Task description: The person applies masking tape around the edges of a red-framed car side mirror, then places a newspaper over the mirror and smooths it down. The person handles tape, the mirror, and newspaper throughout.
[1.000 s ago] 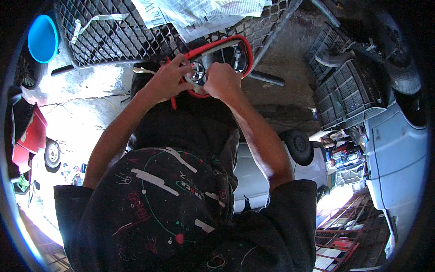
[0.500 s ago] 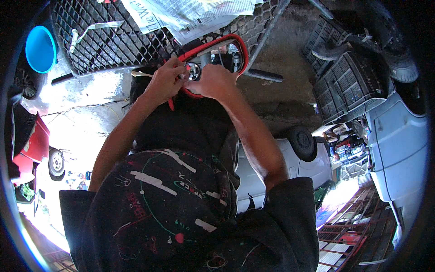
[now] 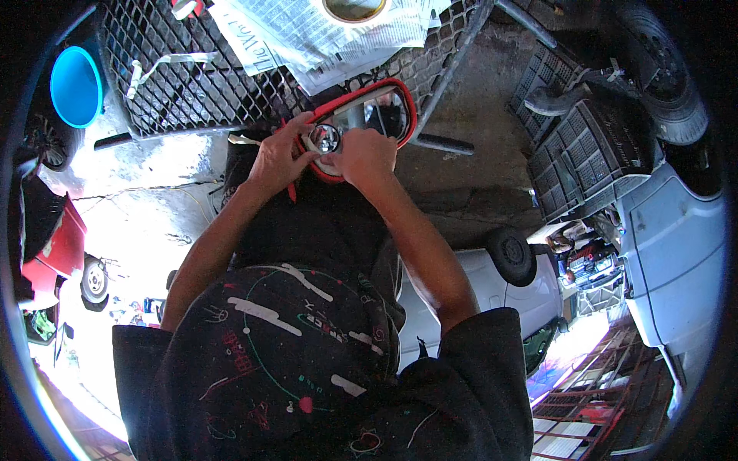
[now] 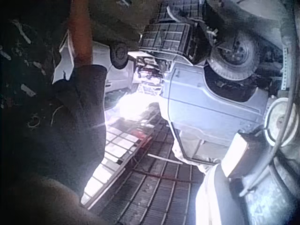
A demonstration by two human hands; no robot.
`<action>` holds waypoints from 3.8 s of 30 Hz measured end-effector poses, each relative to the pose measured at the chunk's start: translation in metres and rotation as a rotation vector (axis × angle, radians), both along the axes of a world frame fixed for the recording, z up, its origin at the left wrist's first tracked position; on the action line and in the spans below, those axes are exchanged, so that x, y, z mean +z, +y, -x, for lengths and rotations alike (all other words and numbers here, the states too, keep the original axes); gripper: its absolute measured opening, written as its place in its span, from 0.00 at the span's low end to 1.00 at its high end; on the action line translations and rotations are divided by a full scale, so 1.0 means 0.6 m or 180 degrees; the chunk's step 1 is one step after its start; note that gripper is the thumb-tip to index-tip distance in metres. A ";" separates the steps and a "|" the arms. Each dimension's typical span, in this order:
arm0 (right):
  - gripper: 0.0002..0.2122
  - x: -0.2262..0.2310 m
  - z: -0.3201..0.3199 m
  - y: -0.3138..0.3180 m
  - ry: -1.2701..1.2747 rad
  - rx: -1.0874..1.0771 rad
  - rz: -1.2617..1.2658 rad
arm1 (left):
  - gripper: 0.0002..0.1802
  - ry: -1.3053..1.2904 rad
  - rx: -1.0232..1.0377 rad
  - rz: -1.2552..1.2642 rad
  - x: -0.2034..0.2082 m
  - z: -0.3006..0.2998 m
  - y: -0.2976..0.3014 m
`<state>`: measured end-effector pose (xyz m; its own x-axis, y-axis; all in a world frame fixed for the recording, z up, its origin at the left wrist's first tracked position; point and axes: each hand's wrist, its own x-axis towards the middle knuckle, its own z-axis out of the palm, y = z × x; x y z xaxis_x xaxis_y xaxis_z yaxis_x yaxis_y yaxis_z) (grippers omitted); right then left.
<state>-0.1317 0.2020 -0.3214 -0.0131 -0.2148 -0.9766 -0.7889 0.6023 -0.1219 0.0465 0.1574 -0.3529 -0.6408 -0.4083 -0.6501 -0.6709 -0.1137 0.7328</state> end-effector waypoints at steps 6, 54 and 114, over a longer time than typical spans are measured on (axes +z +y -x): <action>0.23 -0.007 -0.007 0.002 0.0112 0.0173 -0.0063 | 0.36 -0.0256 -0.0429 0.0144 0.016 0.002 0.007; 0.07 -0.107 0.090 -0.136 0.0001 -0.1153 0.3878 | 0.25 -0.0436 -0.1839 0.1193 0.035 0.027 0.056; 0.20 0.136 0.094 -0.126 -0.1538 -0.0385 0.2085 | 0.10 0.1470 0.2144 -0.0307 0.035 0.000 -0.151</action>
<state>-0.1879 0.1261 -0.2400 0.3169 -0.7672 -0.5576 -0.4935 0.3687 -0.7878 0.0465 0.0670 -0.3320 -0.4900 -0.7567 -0.4329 -0.0697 -0.4610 0.8847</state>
